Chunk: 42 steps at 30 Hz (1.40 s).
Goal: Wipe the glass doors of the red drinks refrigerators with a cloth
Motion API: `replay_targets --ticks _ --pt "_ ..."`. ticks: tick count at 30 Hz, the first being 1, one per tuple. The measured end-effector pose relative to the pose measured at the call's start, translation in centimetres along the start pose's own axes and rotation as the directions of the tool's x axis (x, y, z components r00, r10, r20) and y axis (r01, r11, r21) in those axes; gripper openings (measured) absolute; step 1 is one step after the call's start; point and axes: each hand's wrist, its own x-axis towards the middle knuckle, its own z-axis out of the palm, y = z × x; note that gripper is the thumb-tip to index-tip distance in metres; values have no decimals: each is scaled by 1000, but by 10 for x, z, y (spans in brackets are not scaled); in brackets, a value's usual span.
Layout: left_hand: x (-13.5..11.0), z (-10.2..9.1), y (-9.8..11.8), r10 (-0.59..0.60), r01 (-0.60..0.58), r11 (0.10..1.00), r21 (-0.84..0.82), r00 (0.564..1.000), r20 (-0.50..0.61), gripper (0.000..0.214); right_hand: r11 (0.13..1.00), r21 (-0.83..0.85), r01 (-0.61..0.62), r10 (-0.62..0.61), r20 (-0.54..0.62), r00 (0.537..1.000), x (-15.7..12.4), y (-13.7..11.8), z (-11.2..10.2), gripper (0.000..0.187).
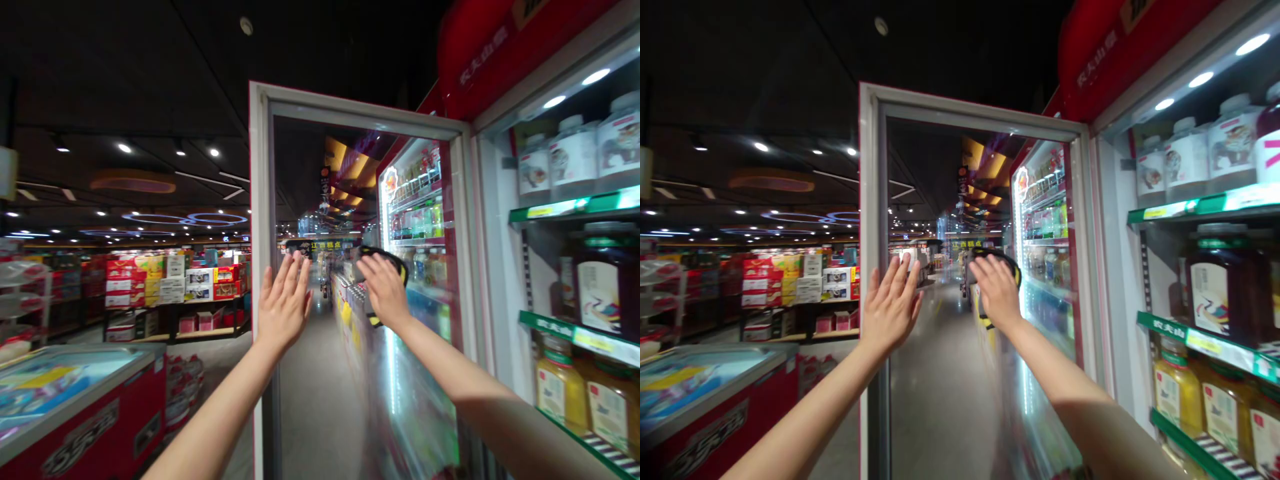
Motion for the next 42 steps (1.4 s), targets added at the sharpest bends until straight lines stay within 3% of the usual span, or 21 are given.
replay_targets --ticks 2,4,7,9,11,14,17,20,22,24,27,30,34,37,39,40,42 --pt "4 -12 6 44 -44 999 18 999 26 72 990 58 128 -134 122 983 0 -1 -11 61" --pt "6 -25 13 80 -82 996 37 995 52 71 990 90 107 -118 134 984 4 11 -24 60" --pt "10 -45 24 117 -122 991 58 990 83 69 980 100 -175 177 -13 984 -1 40 -40 55" --pt "12 -58 32 124 -131 989 67 988 95 68 926 119 -358 370 -104 923 -21 47 -45 54" --pt "15 -69 41 118 -126 989 74 988 101 69 897 136 -421 436 -115 893 -44 37 -49 54" --pt "18 -84 53 115 -121 990 68 989 94 71 930 176 -323 329 -5 944 -59 13 -55 56" --pt "21 -96 63 127 -132 990 54 987 94 71 929 234 -286 282 48 958 -41 15 -63 62" --pt "23 -106 71 128 -134 989 63 987 93 72 866 234 -442 455 -2 890 -26 46 -69 63" --pt "24 -111 75 124 -130 989 65 989 84 72 817 215 -536 555 -41 831 -35 61 -72 62" --pt "24 -115 79 120 -124 991 56 990 78 73 793 199 -575 596 -58 801 -53 61 -73 61" --pt "25 -119 84 103 -105 994 13 991 86 72 822 203 -532 549 -34 835 -72 44 -74 60" --pt "27 -123 88 87 -85 996 -29 992 91 74 871 230 -434 447 -2 895 -63 39 -77 62" --pt "31 -130 93 91 -91 996 -7 991 100 76 879 216 -426 437 -3 900 -36 79 -85 62" --pt "34 -134 97 104 -110 993 51 988 114 77 819 187 -543 558 -38 829 -41 117 -88 61" --pt "36 -135 99 126 -139 985 104 985 117 78 774 187 -605 624 -65 778 -57 129 -86 61" --pt "37 -135 100 138 -153 980 129 983 119 78 768 192 -610 631 -73 772 -64 131 -84 60" --pt "38 -134 101 149 -167 973 161 982 117 77 805 211 -555 577 -63 814 -72 130 -81 58"
